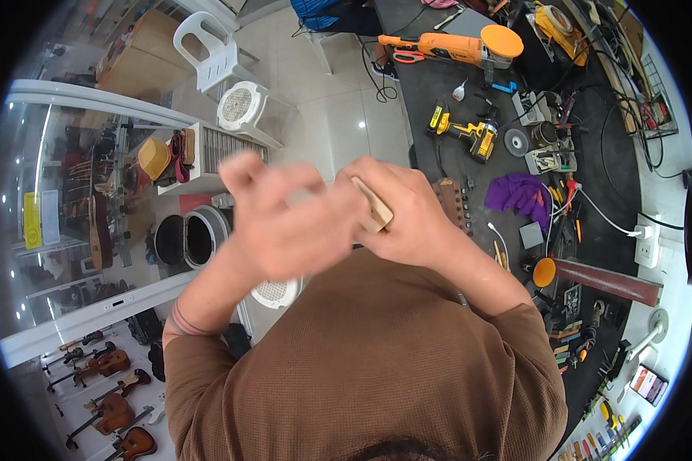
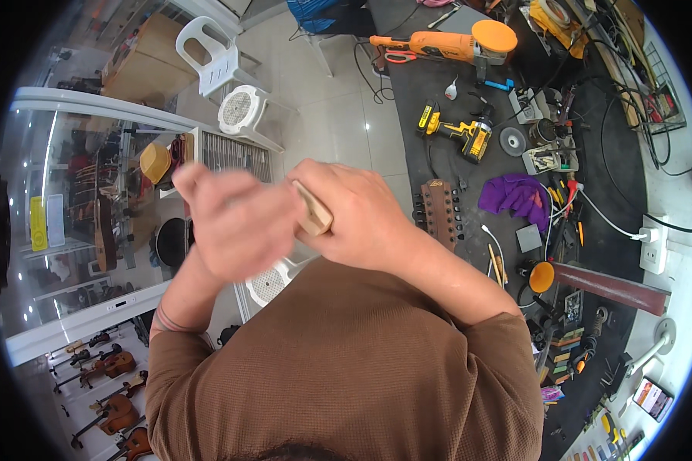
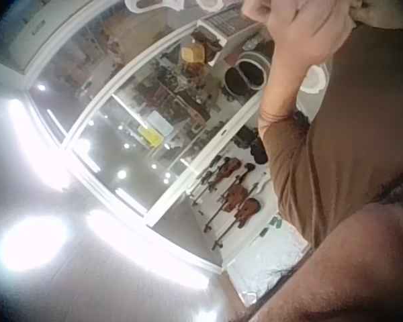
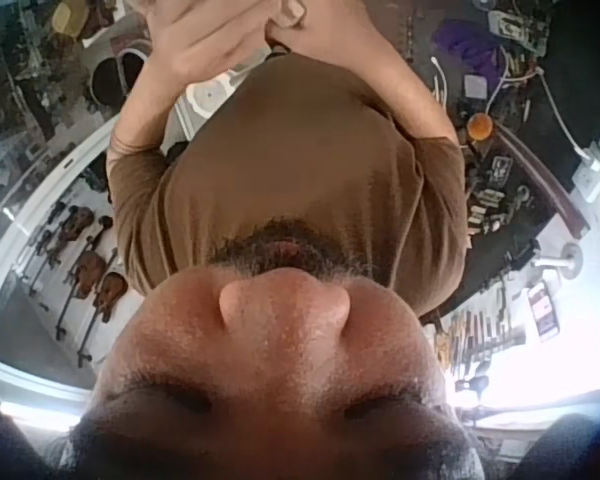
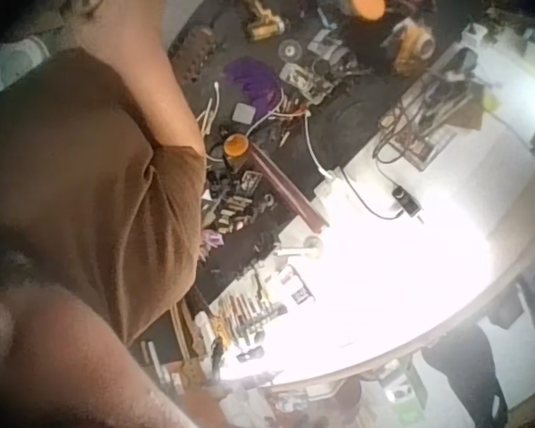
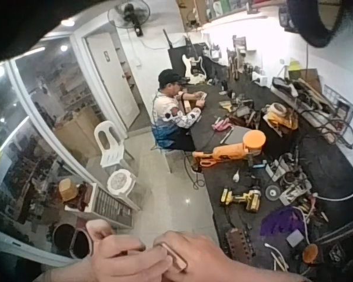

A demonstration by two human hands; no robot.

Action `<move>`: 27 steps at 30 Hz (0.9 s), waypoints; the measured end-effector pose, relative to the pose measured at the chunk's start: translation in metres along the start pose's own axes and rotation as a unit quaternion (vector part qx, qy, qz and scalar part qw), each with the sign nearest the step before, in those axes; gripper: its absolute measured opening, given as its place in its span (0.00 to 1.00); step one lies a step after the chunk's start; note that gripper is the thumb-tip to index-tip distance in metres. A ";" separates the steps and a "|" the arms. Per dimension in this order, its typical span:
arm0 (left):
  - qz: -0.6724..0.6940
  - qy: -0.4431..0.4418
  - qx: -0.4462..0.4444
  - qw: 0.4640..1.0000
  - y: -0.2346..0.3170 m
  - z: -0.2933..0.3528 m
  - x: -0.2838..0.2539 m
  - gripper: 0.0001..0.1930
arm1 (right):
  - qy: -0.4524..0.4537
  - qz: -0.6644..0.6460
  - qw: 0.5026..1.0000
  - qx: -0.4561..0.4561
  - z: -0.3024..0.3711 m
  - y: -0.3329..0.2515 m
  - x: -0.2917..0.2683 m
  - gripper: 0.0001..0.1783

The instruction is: The person sands a wooden block with a sanding sponge, applies glue into its opening using a squeeze bottle, and trims an inserted piece on the block using scissors.

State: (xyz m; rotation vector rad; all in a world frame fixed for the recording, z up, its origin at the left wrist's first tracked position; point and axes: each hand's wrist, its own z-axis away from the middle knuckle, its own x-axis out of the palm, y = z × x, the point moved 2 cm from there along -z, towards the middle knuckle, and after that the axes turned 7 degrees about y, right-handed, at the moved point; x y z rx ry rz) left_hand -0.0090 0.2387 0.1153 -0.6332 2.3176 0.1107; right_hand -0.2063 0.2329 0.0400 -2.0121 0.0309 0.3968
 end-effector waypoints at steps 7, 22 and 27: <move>0.031 0.001 0.004 1.000 0.016 0.002 0.004 0.20 | 0.011 -0.011 0.999 -0.029 -0.001 0.001 0.002 0.21; 0.012 -0.009 -0.017 1.000 0.001 -0.003 0.004 0.20 | 0.008 -0.010 1.000 -0.018 -0.001 0.001 0.001 0.21; -0.021 -0.029 -0.031 0.999 -0.009 -0.004 0.001 0.15 | 0.013 0.005 0.999 -0.041 -0.001 0.002 0.004 0.19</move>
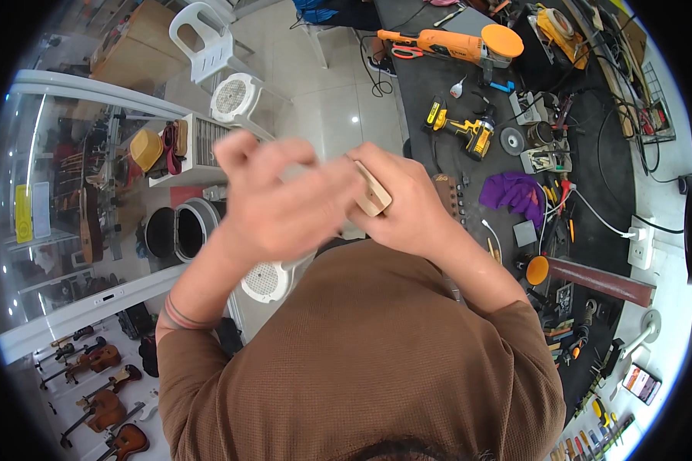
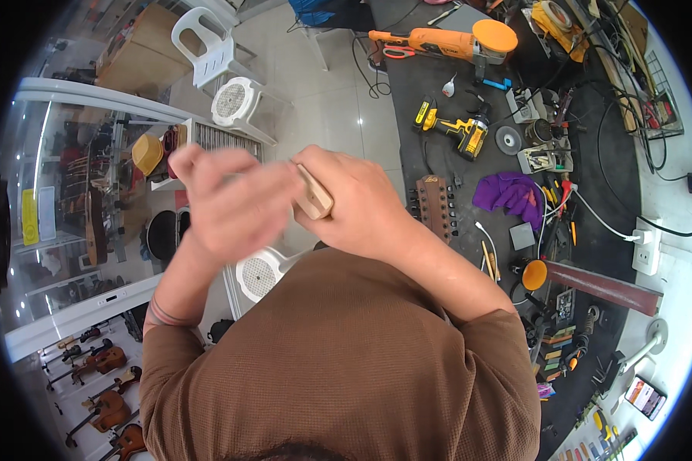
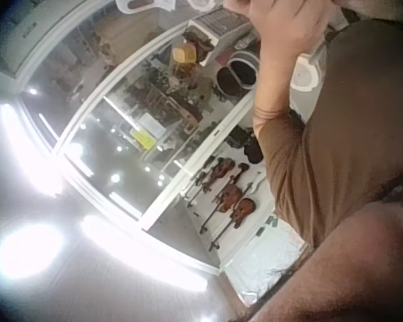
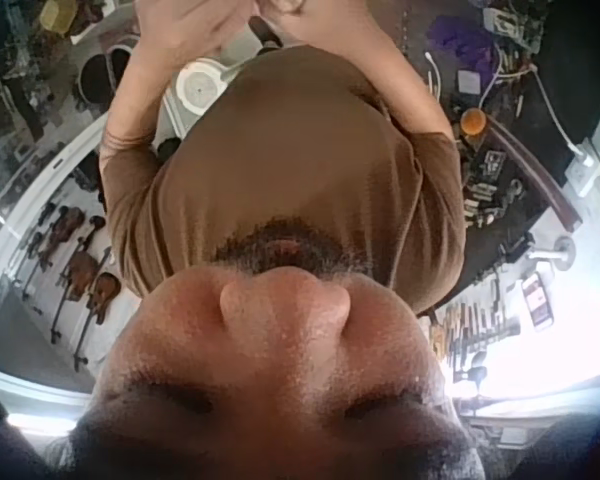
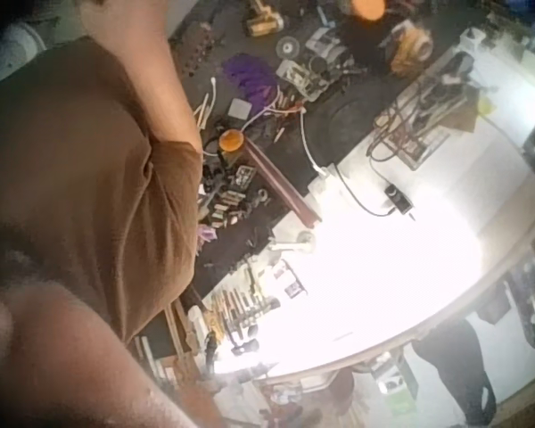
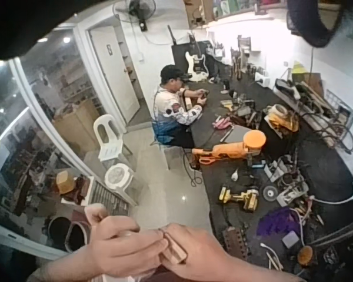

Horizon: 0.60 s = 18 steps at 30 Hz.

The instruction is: The person sands a wooden block with a sanding sponge, applies glue into its opening using a squeeze bottle, and trims an inserted piece on the block using scissors.

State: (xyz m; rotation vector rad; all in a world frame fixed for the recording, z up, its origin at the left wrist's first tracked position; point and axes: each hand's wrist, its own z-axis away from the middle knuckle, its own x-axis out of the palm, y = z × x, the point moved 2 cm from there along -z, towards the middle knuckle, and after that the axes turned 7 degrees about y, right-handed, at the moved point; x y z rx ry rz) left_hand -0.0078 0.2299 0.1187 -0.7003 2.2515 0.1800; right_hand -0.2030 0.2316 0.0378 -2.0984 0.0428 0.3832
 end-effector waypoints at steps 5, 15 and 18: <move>-0.049 0.075 -0.049 0.995 -0.026 0.012 -0.010 0.17 | 0.011 -0.038 0.999 0.035 -0.001 0.000 0.003 0.19; 0.036 0.060 0.017 0.997 -0.001 0.038 -0.007 0.20 | -0.039 -0.013 0.999 0.011 -0.009 -0.010 0.020 0.23; 0.018 0.073 0.021 0.997 -0.017 0.044 -0.013 0.21 | 0.001 0.049 0.999 0.020 -0.015 -0.012 0.033 0.24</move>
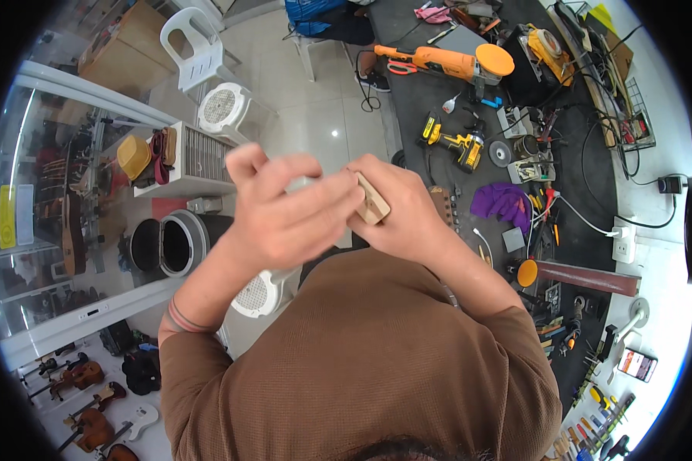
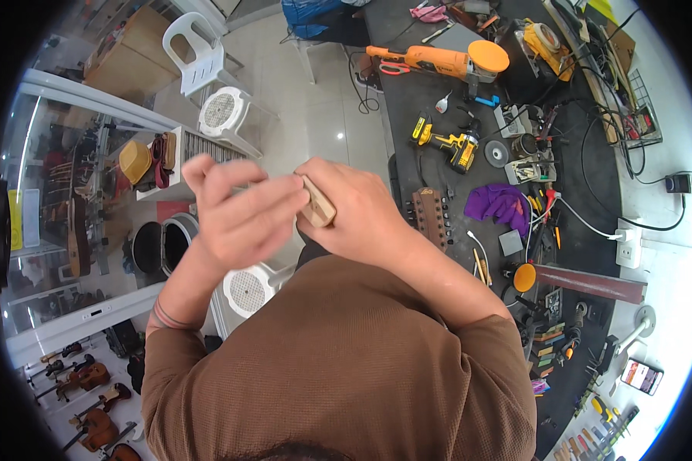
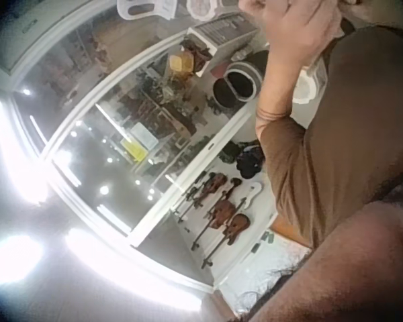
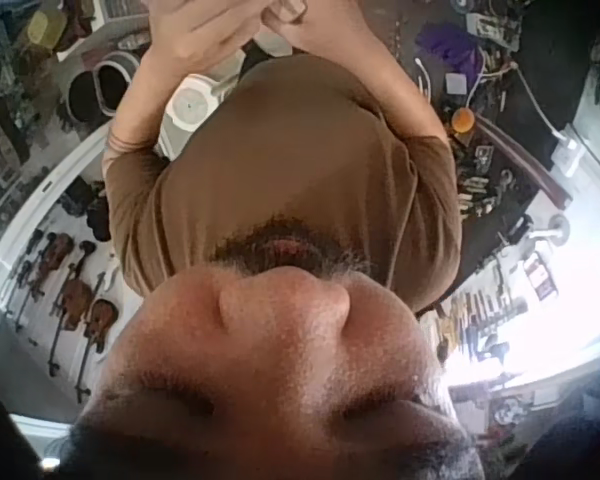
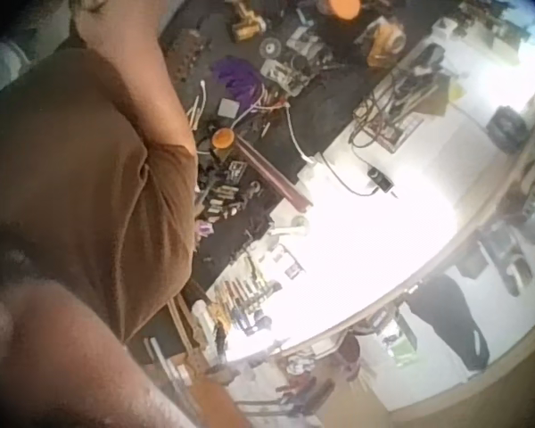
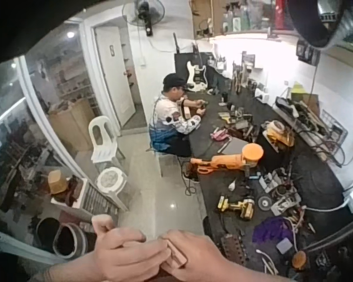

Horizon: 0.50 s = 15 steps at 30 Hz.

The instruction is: The person sands a wooden block with a sanding sponge, applies glue into its opening using a squeeze bottle, and trims an inserted piece on the block using scissors.

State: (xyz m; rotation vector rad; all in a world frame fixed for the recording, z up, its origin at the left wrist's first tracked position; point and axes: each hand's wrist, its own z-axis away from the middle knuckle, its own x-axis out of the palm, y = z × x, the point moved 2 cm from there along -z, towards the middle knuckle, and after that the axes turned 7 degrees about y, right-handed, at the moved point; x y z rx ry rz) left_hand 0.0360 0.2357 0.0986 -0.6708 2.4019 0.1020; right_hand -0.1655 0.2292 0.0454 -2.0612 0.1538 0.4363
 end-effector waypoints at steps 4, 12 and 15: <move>0.058 0.011 0.021 0.998 -0.001 0.011 -0.009 0.21 | -0.026 -0.022 0.999 -0.019 -0.004 -0.006 0.015 0.24; -0.038 -0.022 -0.009 0.999 -0.059 0.019 -0.026 0.17 | 0.019 -0.037 0.999 0.031 -0.013 -0.011 0.039 0.18; -0.051 0.030 -0.051 0.997 -0.074 0.019 -0.036 0.19 | 0.024 -0.032 0.999 0.031 -0.020 -0.013 0.044 0.17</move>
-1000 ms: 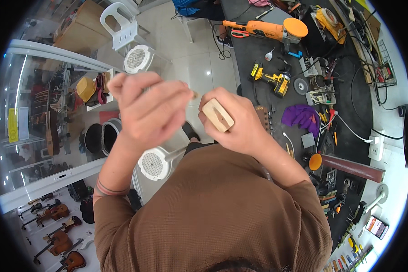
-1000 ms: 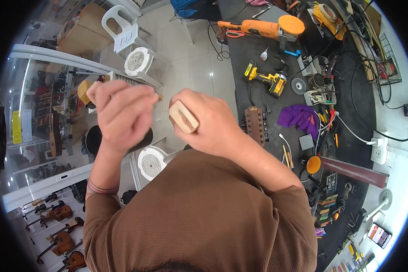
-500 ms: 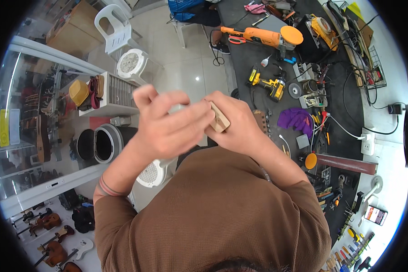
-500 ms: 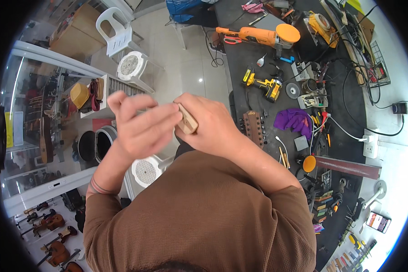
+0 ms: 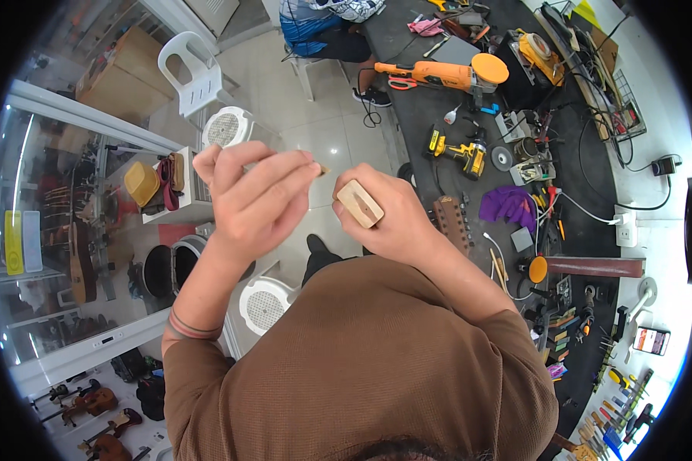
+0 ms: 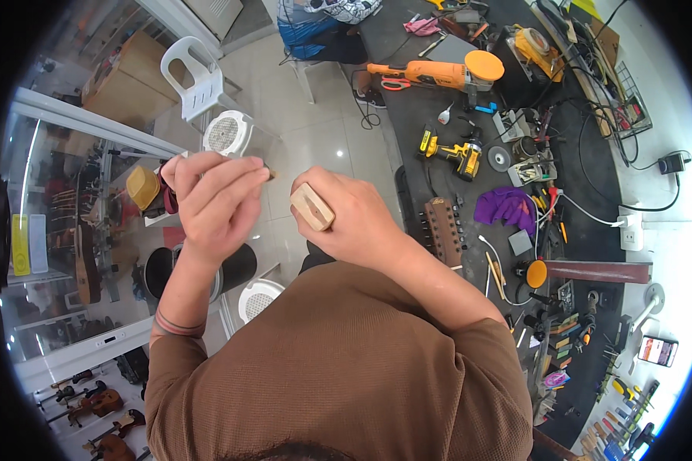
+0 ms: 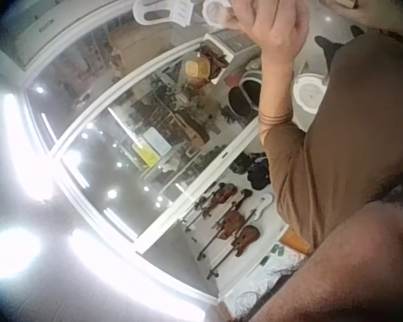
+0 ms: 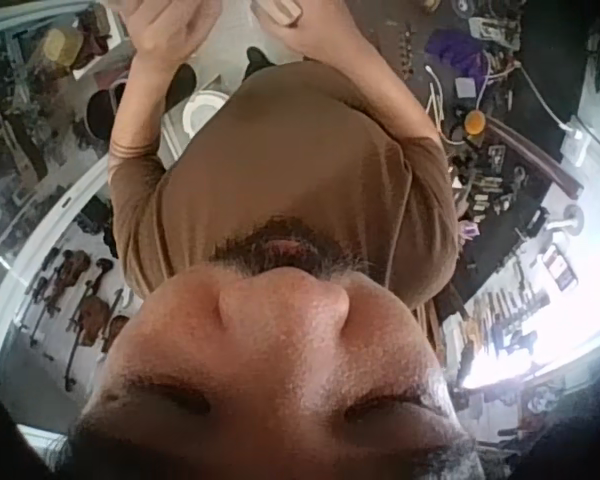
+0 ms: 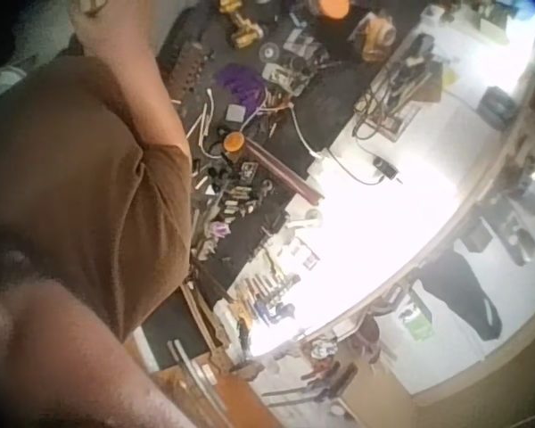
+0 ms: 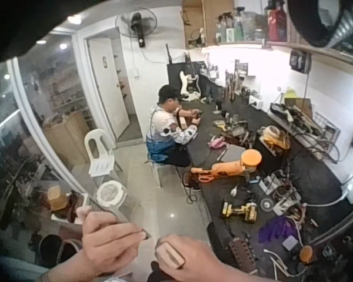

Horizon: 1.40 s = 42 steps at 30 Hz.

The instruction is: The person sands a wooden block with a sanding sponge, applies glue into its opening using a squeeze bottle, and trims an inserted piece on the block using scissors.

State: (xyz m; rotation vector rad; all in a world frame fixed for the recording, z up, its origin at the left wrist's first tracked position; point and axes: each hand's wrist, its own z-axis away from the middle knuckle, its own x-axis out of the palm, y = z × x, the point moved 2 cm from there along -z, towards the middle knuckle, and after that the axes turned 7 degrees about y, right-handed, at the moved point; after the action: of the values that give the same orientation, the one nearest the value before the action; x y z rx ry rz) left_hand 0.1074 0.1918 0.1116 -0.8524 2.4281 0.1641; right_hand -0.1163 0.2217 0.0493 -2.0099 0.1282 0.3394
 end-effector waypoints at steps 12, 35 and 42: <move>0.081 -0.049 0.085 0.992 0.018 0.014 -0.008 0.22 | -0.029 -0.005 0.999 -0.035 -0.022 0.006 0.025 0.21; 0.352 0.132 -0.689 0.620 -0.032 0.102 -0.047 0.12 | -0.117 -0.069 0.989 0.059 -0.037 0.017 0.056 0.12; 0.287 0.110 -0.687 0.659 -0.040 0.197 -0.046 0.08 | -0.136 -0.100 0.982 0.086 -0.043 0.039 0.107 0.06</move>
State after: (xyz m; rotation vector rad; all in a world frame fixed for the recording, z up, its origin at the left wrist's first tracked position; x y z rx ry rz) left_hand 0.2531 0.2415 -0.0262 -0.5117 2.3556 2.4636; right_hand -0.0159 0.1721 0.0022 -1.7683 -0.2078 0.4535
